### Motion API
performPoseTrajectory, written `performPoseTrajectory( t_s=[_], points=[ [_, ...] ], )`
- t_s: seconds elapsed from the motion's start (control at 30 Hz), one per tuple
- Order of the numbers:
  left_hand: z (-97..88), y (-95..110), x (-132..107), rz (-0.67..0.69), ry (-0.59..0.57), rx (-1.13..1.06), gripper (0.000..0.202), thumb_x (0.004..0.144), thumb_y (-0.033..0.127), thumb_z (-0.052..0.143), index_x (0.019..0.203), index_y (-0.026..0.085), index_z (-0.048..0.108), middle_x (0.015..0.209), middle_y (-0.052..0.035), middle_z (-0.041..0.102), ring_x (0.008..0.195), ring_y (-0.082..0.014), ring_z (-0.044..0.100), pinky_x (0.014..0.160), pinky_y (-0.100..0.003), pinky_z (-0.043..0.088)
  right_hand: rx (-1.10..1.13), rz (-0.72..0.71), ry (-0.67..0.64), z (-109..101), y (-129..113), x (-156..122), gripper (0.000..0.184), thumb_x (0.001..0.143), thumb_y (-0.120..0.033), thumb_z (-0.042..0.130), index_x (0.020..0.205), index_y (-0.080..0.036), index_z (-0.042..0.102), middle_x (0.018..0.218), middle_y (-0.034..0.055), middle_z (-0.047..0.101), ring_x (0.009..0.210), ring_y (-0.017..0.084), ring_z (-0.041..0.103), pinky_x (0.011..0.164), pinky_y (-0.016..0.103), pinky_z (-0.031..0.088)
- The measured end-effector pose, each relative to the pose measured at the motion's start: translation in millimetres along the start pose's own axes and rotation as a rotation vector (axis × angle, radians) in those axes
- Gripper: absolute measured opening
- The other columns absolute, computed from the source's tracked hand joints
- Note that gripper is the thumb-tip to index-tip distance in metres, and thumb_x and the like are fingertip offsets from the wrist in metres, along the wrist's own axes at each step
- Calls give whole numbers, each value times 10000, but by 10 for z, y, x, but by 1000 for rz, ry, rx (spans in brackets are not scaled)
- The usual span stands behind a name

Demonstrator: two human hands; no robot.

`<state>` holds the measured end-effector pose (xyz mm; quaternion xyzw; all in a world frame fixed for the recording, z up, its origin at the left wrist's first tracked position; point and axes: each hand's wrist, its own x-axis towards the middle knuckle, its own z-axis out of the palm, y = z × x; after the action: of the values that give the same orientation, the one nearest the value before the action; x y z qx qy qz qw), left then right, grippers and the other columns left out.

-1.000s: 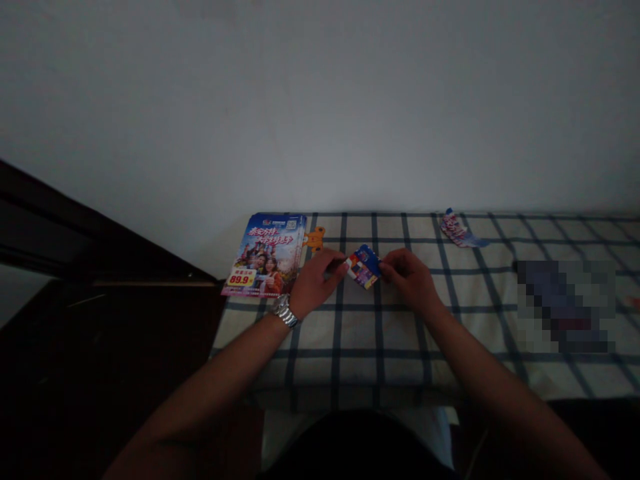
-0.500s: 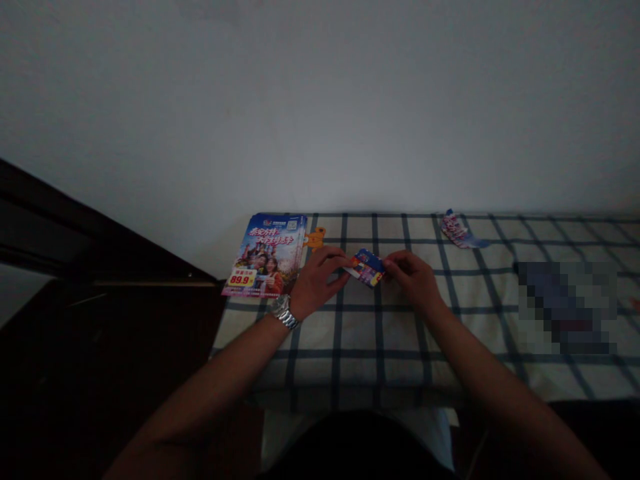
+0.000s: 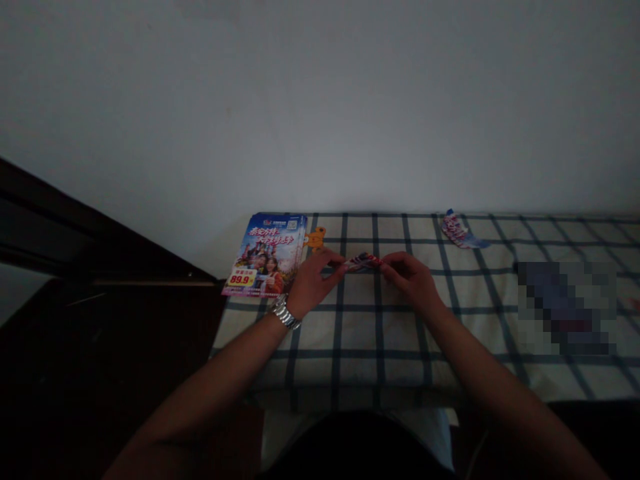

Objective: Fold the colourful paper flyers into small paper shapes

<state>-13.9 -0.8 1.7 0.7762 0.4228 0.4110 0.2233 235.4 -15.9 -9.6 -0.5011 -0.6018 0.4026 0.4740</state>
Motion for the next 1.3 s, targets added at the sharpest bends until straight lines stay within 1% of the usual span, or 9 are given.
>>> performPoseTrajectory(
  t_s=[0.1,0.23,0.33,0.5,0.63,0.77,1.0,1.17,1.3],
  points=[
    [9,-2,-7,-28,-23,-13,72,952,255,644,998,203,663,924,-23,684,854,-160,655,807,-307,544,11,-4,11,4,-3,11,283,857,-499,744,928,-230,693,876,39,742,818,206,700,759,351,578],
    [20,-13,-7,-70,-36,-39,105,961,294,636,1006,202,662,935,-25,704,853,-162,673,803,-302,543,39,30,10,7,-4,13,299,855,-513,741,922,-226,689,808,32,738,747,199,699,700,339,581],
    [14,-12,-1,-91,-30,-49,139,977,330,618,951,199,657,908,-21,706,829,-160,671,782,-291,532,20,36,8,-2,-8,13,298,861,-510,736,907,-219,689,763,28,730,711,192,691,672,326,572],
    [-6,5,12,-120,-59,-34,179,990,349,597,910,200,656,872,-11,703,814,-163,661,744,-289,498,3,33,2,-8,-35,11,317,859,-525,730,894,-213,692,744,29,730,688,190,685,654,322,566],
    [-8,24,14,-102,-68,-47,155,987,324,590,914,201,651,869,-7,699,815,-156,654,750,-285,498,0,36,-4,3,-43,3,304,866,-518,722,897,-217,691,748,28,733,695,190,689,671,324,569],
    [2,34,5,-65,-38,-47,100,966,271,595,912,198,637,861,-6,682,798,-146,641,756,-278,508,6,50,-16,14,-35,-1,295,866,-511,725,907,-220,693,763,34,740,713,201,697,676,331,570],
    [17,17,-7,-82,-45,-46,155,982,348,603,963,202,651,918,-24,706,840,-158,666,790,-294,534,-35,36,-58,2,-15,-3,289,884,-515,705,902,-227,693,767,31,735,710,202,686,678,338,559],
    [20,19,0,-82,-47,-50,159,986,338,602,929,200,656,894,-16,698,836,-158,659,769,-287,515,-39,35,-76,3,33,-6,280,890,-506,703,915,-227,691,766,23,726,709,196,679,673,329,549],
    [10,37,8,-74,-38,-82,158,985,323,596,907,199,655,892,-17,697,837,-158,654,784,-292,512,-56,35,-87,5,43,-10,275,892,-504,700,922,-231,685,777,21,727,714,195,680,668,326,541]
  ],
)
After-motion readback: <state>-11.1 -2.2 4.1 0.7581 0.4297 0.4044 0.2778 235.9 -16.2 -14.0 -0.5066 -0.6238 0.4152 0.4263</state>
